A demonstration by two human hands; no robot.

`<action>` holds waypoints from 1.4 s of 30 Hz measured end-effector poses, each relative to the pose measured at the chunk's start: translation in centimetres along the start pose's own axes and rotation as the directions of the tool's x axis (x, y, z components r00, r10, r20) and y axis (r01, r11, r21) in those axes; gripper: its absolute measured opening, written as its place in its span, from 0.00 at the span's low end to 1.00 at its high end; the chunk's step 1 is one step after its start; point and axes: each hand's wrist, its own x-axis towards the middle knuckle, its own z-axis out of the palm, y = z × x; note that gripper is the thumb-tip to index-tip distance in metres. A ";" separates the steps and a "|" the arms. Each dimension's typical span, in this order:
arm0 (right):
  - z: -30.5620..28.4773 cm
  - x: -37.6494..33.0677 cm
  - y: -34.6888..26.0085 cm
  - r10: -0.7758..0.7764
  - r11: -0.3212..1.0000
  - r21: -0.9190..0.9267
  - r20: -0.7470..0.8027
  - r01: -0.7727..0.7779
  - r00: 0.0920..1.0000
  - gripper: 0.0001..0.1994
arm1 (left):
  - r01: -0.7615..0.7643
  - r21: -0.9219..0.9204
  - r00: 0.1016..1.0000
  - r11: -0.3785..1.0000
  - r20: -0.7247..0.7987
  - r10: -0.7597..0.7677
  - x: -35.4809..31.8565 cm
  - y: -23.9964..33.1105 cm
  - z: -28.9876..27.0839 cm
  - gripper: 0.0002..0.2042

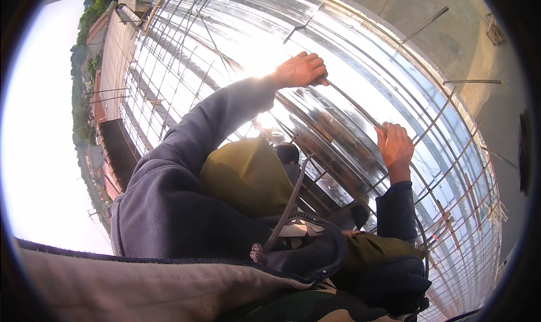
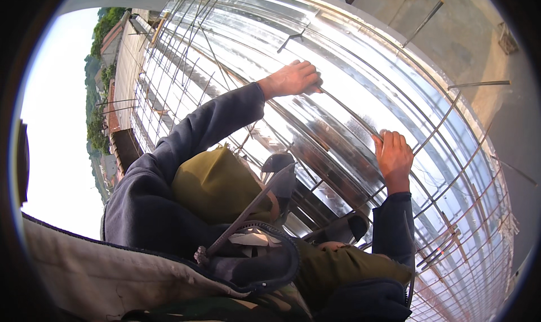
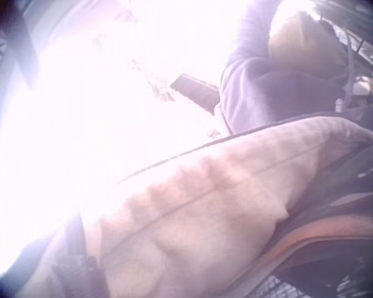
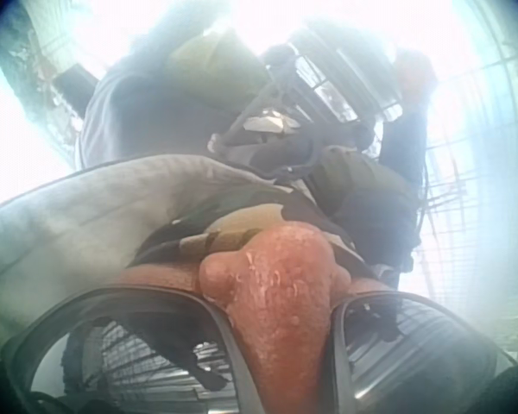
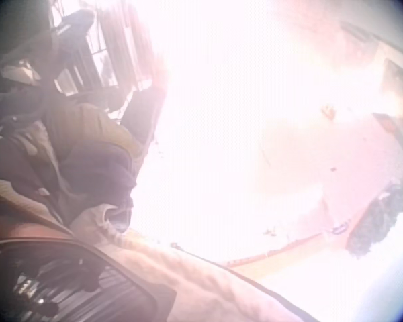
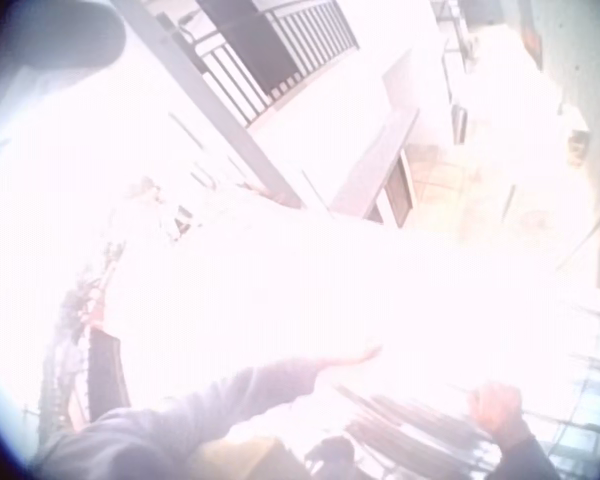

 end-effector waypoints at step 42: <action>-0.1 1.7 -0.2 0.189 0.978 0.104 -0.047 -0.183 0.981 0.29 | 0.726 0.012 0.682 0.687 -0.140 -0.718 -3.6 -9.4 -2.3 0.25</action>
